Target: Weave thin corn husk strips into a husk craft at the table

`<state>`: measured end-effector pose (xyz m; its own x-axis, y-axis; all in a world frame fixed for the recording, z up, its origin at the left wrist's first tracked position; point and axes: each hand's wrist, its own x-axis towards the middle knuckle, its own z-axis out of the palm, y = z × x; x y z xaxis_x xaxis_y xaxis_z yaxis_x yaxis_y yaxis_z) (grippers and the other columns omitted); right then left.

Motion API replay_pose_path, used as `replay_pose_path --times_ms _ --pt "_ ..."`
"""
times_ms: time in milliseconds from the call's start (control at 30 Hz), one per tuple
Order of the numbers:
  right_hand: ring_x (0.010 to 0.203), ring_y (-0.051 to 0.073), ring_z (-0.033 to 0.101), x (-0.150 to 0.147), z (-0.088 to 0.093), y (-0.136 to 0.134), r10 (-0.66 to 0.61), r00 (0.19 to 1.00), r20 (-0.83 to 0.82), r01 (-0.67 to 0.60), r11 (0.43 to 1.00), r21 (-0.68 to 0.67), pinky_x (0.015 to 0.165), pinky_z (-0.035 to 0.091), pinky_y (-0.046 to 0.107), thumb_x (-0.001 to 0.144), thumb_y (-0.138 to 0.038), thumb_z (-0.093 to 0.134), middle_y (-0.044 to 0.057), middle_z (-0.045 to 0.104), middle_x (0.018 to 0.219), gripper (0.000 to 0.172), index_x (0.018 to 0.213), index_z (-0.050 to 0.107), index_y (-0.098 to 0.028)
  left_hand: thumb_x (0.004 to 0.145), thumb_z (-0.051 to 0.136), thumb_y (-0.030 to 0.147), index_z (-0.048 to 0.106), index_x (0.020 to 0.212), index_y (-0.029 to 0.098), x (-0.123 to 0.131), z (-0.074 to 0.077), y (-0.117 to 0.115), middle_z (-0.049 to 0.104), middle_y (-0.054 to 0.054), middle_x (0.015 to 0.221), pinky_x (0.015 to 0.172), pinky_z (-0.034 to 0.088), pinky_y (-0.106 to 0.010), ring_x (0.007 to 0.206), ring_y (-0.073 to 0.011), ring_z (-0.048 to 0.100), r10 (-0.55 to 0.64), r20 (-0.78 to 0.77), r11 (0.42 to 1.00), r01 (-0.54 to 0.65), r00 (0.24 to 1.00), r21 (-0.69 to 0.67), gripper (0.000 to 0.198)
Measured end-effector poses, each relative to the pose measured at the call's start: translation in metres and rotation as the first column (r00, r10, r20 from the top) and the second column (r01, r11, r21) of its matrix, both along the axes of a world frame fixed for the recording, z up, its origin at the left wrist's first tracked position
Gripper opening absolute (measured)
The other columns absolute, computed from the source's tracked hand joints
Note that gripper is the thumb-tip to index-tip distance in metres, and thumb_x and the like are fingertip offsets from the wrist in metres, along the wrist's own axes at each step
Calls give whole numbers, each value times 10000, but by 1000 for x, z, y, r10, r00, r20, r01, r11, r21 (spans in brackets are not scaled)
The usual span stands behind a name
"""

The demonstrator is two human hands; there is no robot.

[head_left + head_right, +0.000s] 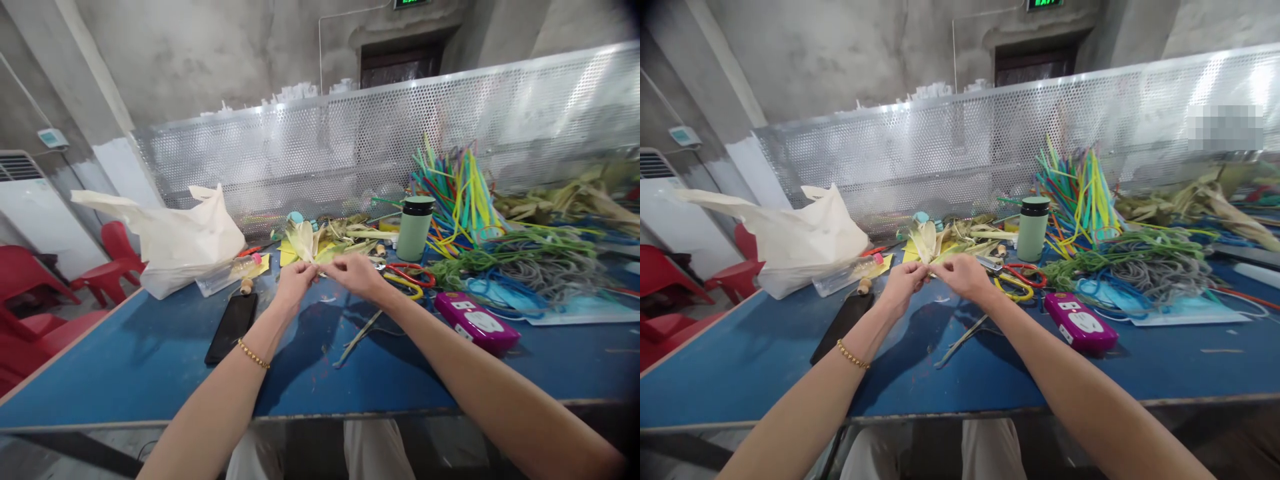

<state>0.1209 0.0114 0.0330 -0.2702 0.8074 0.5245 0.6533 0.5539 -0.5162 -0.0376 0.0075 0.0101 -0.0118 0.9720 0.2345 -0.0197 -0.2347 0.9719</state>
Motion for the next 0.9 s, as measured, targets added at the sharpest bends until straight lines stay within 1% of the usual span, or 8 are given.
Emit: replay_pose_path --times_ms 33,100,133,200,367,533,700,900 --pt "476 99 423 -2 -2 -1 76 996 -55 -82 989 -119 495 277 253 833 -460 549 1 506 484 446 512 572 -152 683 684 364 591 594 135 0 0 0 529 18 509 447 190 -226 426 -49 325 1 0 1000 -1 1000 5 263" --pt "442 85 405 -4 -6 -3 179 957 -227 -240 930 -279 454 268 237 785 -456 594 -16 510 488 382 551 588 -154 685 684 351 587 593 134 0 0 -2 526 18 521 447 187 -228 430 -47 327 2 -5 1000 -2 1000 5 255" --pt "437 81 401 -5 -8 -3 197 931 -308 -296 902 -316 441 265 230 767 -453 613 -20 516 497 357 571 594 -155 684 686 348 579 586 136 1 1 -2 514 21 515 445 184 -229 426 -46 322 -2 -3 1000 2 1000 -4 258" --pt "434 71 387 -6 -8 -5 200 891 -407 -353 870 -345 426 254 218 734 -458 651 -26 511 498 347 580 587 -154 682 693 356 547 563 144 0 1 -3 464 37 484 439 172 -233 410 -43 299 -28 25 999 29 999 -39 283" --pt "468 61 397 -6 -5 -9 190 851 -490 -397 844 -361 436 253 200 676 -401 704 -31 518 524 290 627 590 -139 657 707 327 489 553 158 -2 4 -5 383 67 464 437 140 -236 386 -28 250 -102 117 989 113 988 -98 295" --pt "467 56 382 -7 -7 -8 190 845 -500 -414 824 -387 436 247 201 673 -343 696 -35 514 539 227 670 616 -131 653 681 297 505 568 148 -3 8 -7 389 66 479 436 125 -238 374 -18 230 -100 127 986 115 987 -118 246" --pt "454 59 383 -8 -10 -4 186 809 -557 -455 798 -395 433 263 210 658 -323 711 -32 525 535 201 670 641 -135 621 673 252 502 549 146 -4 10 -7 385 67 463 430 108 -237 362 -13 221 -93 175 984 118 980 -135 214" --pt "461 58 391 -8 -7 -5 197 783 -590 -496 770 -401 429 279 211 637 -298 715 -12 565 558 180 677 695 -124 611 685 241 488 529 154 -5 10 -7 365 73 433 418 113 -233 353 -18 228 -106 199 981 136 974 -142 230"
